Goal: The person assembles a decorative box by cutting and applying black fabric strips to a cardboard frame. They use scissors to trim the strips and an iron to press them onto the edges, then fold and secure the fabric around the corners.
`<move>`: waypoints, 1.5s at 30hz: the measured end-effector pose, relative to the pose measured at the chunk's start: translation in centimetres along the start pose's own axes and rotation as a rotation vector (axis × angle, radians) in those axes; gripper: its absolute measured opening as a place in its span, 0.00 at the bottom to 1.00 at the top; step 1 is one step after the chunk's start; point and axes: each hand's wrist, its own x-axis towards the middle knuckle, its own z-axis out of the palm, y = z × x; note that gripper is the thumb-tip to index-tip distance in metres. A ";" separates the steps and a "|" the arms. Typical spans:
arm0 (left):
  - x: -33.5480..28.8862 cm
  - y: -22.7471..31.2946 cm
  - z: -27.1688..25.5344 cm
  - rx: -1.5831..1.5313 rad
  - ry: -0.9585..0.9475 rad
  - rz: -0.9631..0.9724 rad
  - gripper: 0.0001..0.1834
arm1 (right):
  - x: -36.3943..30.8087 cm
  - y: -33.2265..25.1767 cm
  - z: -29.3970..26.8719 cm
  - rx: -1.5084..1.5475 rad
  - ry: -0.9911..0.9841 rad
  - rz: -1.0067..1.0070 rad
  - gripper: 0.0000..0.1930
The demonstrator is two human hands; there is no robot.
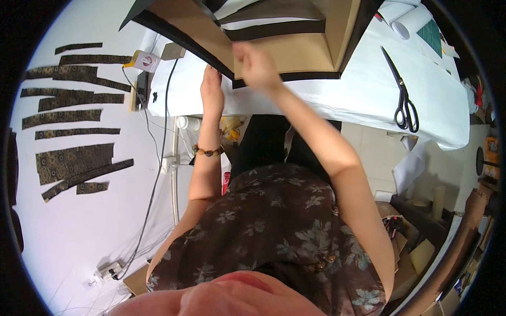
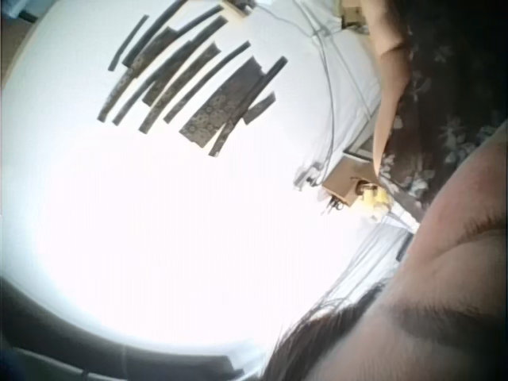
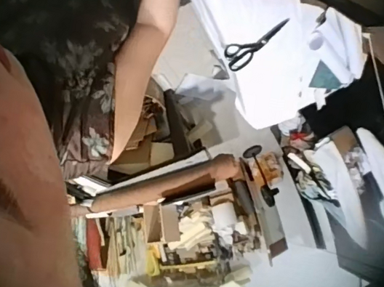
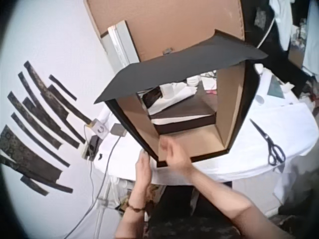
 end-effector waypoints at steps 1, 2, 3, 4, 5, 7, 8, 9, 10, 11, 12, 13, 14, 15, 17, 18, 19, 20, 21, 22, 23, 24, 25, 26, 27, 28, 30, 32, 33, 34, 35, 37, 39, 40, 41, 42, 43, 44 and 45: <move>0.2 0.1 0.6 -0.428 -0.013 -0.184 0.40 | -3.2 0.6 1.3 0.067 -0.034 0.001 0.21; 0.2 -0.3 0.2 -0.460 -0.109 -0.253 0.44 | -5.2 -0.1 2.0 0.032 -0.049 0.026 0.23; 0.3 -0.7 -0.1 -0.496 -0.209 -0.321 0.47 | -6.5 -0.8 2.6 -0.009 -0.061 0.050 0.26; 0.2 -0.6 0.3 -0.489 -0.188 -0.315 0.47 | -7.1 -1.3 3.2 -0.106 -0.086 0.087 0.28; 0.0 -0.4 0.7 -0.480 -0.165 -0.310 0.46 | -6.9 -1.5 3.5 -0.151 -0.087 0.113 0.28; -0.2 -1.0 0.7 -0.471 -0.099 -0.353 0.46 | -6.8 -1.9 3.9 -0.232 -0.099 0.161 0.27; -0.1 -2.0 0.7 -0.474 -0.058 -0.398 0.46 | -6.4 -1.7 4.1 -0.229 -0.082 0.140 0.29; 0.0 -3.0 0.6 -0.477 -0.016 -0.442 0.47 | -6.4 -1.6 4.2 -0.150 -0.111 0.207 0.30; 0.1 -2.7 0.7 -0.493 -0.035 -0.422 0.46 | -6.3 -1.6 4.1 -0.074 -0.139 0.278 0.31; 0.0 -2.2 0.7 -0.509 -0.053 -0.402 0.46 | -6.2 -1.6 4.0 0.003 -0.167 0.348 0.32; 0.0 -2.0 0.8 -0.525 -0.071 -0.382 0.46 | -6.2 -1.1 4.2 0.027 -0.155 0.350 0.33; 0.0 -2.0 0.8 -0.529 -0.058 -0.388 0.45 | -6.0 -0.7 4.4 0.051 -0.145 0.350 0.33; -0.1 -2.1 1.0 -0.533 -0.044 -0.394 0.45 | -5.8 -0.2 4.6 0.076 -0.134 0.350 0.34; 0.0 -2.1 1.0 -0.537 -0.032 -0.400 0.45 | -5.6 0.4 4.5 0.141 -0.154 0.381 0.35; 0.2 -3.0 0.5 -0.538 -0.022 -0.437 0.46 | -4.6 -0.8 3.6 0.279 -0.198 0.447 0.36; 0.3 -3.5 0.2 -0.540 -0.014 -0.454 0.47 | -4.3 -2.2 2.7 0.472 -0.206 0.596 0.37; 0.7 -3.3 0.1 -0.551 -0.024 -0.433 0.47 | -4.6 -2.2 2.7 0.405 -0.192 0.513 0.37; 1.0 -3.1 0.1 -0.563 -0.034 -0.411 0.48 | -5.2 -1.8 2.8 0.338 -0.178 0.431 0.38; 1.3 -3.0 0.1 -0.575 -0.043 -0.390 0.48 | -6.0 -1.9 3.2 0.276 -0.165 0.364 0.39; 1.4 -2.6 0.2 -0.576 -0.089 -0.355 0.48 | -6.5 -2.8 3.5 0.211 -0.150 0.300 0.40; 1.5 -2.1 0.4 -0.578 -0.135 -0.319 0.49 | -6.7 -3.7 3.7 0.173 -0.259 0.424 0.41; 1.5 -1.7 0.5 -0.579 -0.180 -0.284 0.49 | -6.2 -4.3 3.9 0.095 -0.237 0.385 0.42; 1.1 -1.2 0.6 -0.573 -0.186 -0.291 0.49 | -6.1 -4.5 4.1 0.016 -0.215 0.351 0.42; 1.0 -0.5 0.7 -0.565 -0.193 -0.287 0.49 | -5.9 -3.8 4.5 -0.017 -0.144 0.251 0.43; 1.0 0.0 0.8 -0.557 -0.200 -0.283 0.49 | -6.0 -2.4 5.2 -0.050 -0.073 0.152 0.43; 1.3 -0.2 0.6 -0.553 -0.231 -0.260 0.50 | -5.7 -2.7 5.5 -0.080 -0.009 0.054 0.44; 1.2 -0.5 0.6 -0.543 -0.226 -0.249 0.50 | -5.8 -3.2 5.1 -0.048 -0.122 0.180 0.45; 1.1 -0.1 0.6 -0.551 -0.237 -0.246 0.51 | -4.9 -4.5 3.9 0.001 -0.236 0.317 0.47; 1.0 -0.3 0.7 -0.540 -0.227 -0.256 0.51 | -4.2 -4.9 3.4 0.038 -0.291 0.394 0.47; 0.8 -0.6 0.8 -0.528 -0.217 -0.265 0.51 | -4.1 -4.9 3.2 0.042 -0.310 0.418 0.47; 0.6 -0.9 0.9 -0.517 -0.208 -0.275 0.51 | -4.0 -4.9 3.0 0.043 -0.329 0.440 0.47; 1.3 -1.2 0.2 -0.563 -0.219 -0.308 0.51 | -4.4 -4.8 2.7 -0.038 -0.256 0.305 0.46; 1.4 -1.2 -0.1 -0.603 -0.215 -0.309 0.52 | -5.4 -4.7 3.0 -0.161 -0.093 0.028 0.46; 1.1 -0.2 -0.2 -0.621 -0.208 -0.294 0.52 | -5.7 -5.1 3.0 -0.230 0.010 -0.145 0.45; 1.1 0.6 -0.2 -0.639 -0.202 -0.279 0.52 | -5.4 -5.3 2.9 -0.141 -0.049 -0.067 0.45; 1.6 0.9 0.2 -0.611 -0.321 -0.225 0.53 | -5.0 -5.5 3.0 -0.050 -0.107 0.011 0.46; 1.7 1.0 0.2 -0.585 -0.312 -0.199 0.53 | -4.4 -5.9 3.0 0.041 -0.164 0.085 0.46; 1.6 1.1 0.2 -0.558 -0.303 -0.173 0.53 | -4.2 -5.4 3.4 0.026 -0.122 0.040 0.46; 1.6 1.3 0.2 -0.532 -0.294 -0.147 0.54 | -3.9 -5.3 3.1 0.058 -0.159 0.098 0.46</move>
